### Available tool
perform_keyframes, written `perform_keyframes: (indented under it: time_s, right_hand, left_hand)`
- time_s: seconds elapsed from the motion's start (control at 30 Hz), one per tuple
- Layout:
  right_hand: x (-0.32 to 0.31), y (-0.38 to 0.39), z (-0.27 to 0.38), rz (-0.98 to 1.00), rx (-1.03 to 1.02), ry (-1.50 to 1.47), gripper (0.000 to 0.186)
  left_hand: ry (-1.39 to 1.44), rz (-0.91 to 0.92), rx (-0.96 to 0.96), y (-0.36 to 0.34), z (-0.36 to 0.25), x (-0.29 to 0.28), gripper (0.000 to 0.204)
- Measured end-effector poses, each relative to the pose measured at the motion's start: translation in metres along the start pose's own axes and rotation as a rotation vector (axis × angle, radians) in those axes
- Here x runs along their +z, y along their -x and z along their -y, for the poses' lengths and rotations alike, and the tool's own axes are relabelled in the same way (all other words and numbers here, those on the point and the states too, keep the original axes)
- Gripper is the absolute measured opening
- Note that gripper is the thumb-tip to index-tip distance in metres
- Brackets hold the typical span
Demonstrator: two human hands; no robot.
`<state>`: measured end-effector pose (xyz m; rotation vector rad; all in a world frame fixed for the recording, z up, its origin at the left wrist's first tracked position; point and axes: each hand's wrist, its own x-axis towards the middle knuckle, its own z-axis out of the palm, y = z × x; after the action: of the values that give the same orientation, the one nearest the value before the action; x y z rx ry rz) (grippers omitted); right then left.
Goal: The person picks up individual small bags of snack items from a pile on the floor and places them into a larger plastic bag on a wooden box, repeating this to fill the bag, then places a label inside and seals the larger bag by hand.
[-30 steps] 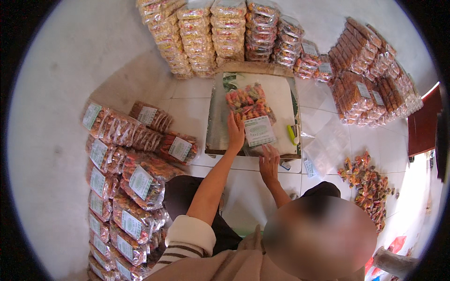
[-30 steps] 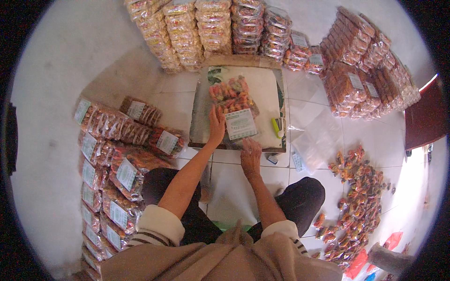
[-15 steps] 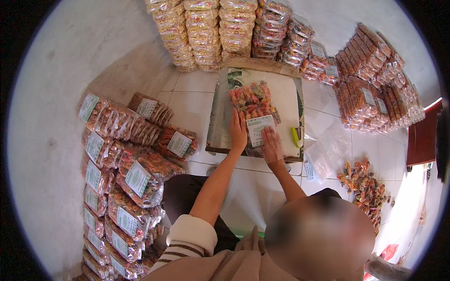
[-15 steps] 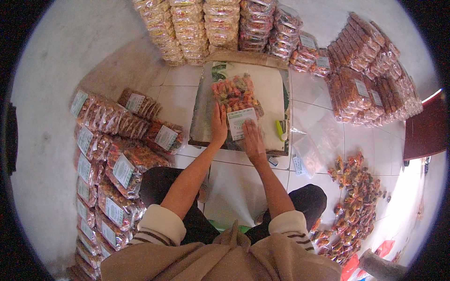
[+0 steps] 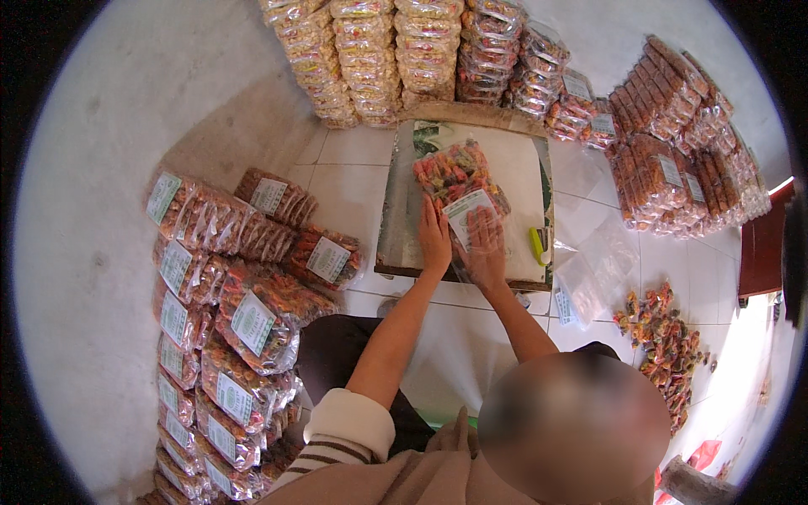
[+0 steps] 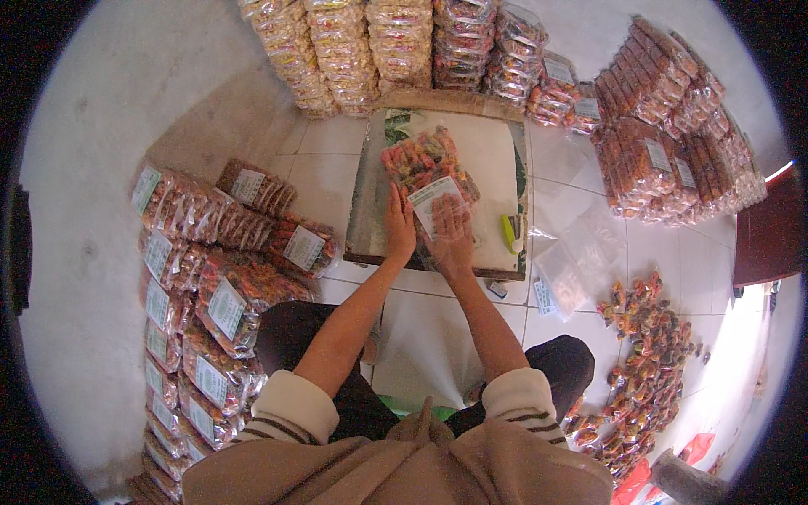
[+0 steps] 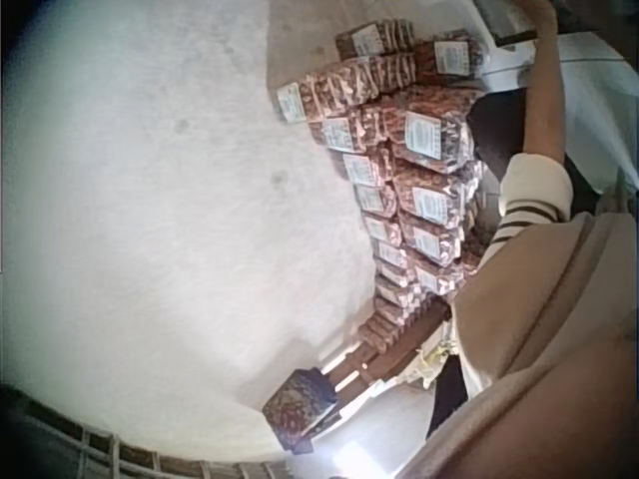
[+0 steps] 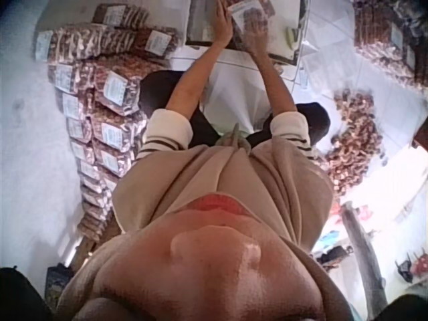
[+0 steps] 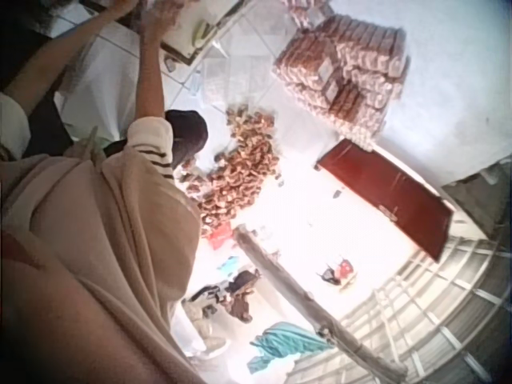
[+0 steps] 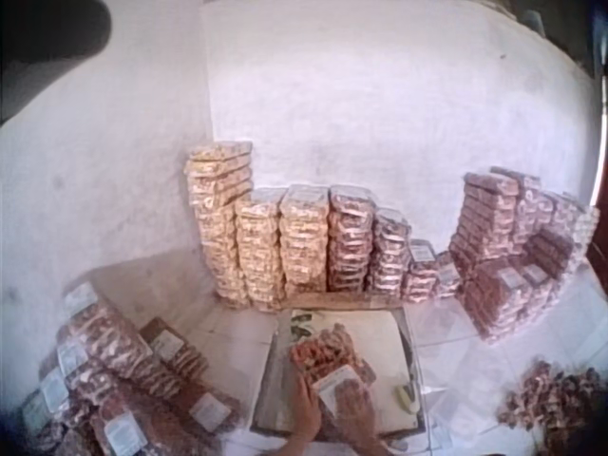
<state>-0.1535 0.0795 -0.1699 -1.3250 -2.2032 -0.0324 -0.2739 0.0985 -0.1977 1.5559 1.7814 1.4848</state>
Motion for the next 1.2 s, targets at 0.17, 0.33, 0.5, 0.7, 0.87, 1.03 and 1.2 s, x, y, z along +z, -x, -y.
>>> perform_keyframes:
  time_s: [0.17,0.33,0.5,0.7,0.87,1.03,1.2]
  right_hand:
    - [-0.003,0.009,-0.002,0.087,-0.001,0.012,0.072]
    - [-0.005,0.028,-0.026,0.159,-0.141,0.156,0.074]
    - [-0.001,0.005,-0.01,0.051,-0.043,0.148,0.072]
    - [0.004,0.008,-0.003,0.062,0.051,-0.009,0.072]
    - [-0.007,0.038,-0.01,0.179,-0.044,0.062,0.072]
    - [-0.01,0.028,-0.01,0.182,-0.075,0.129,0.07]
    - [-0.011,0.013,0.002,0.182,-0.035,0.09,0.076]
  left_hand:
    - [0.097,-0.039,-0.037,0.0,0.003,0.004,0.052]
    - [0.026,-0.015,0.039,0.001,0.004,0.004,0.05]
    - [-0.048,0.041,0.026,0.0,0.004,-0.002,0.049]
    - [-0.01,0.051,-0.012,-0.004,0.005,-0.004,0.05]
    - [-0.05,-0.161,-0.076,-0.006,-0.005,0.006,0.046]
    - [-0.424,-0.077,0.296,-0.037,0.004,0.0,0.038]
    - [-0.435,0.138,0.305,-0.048,0.004,-0.008,0.046]
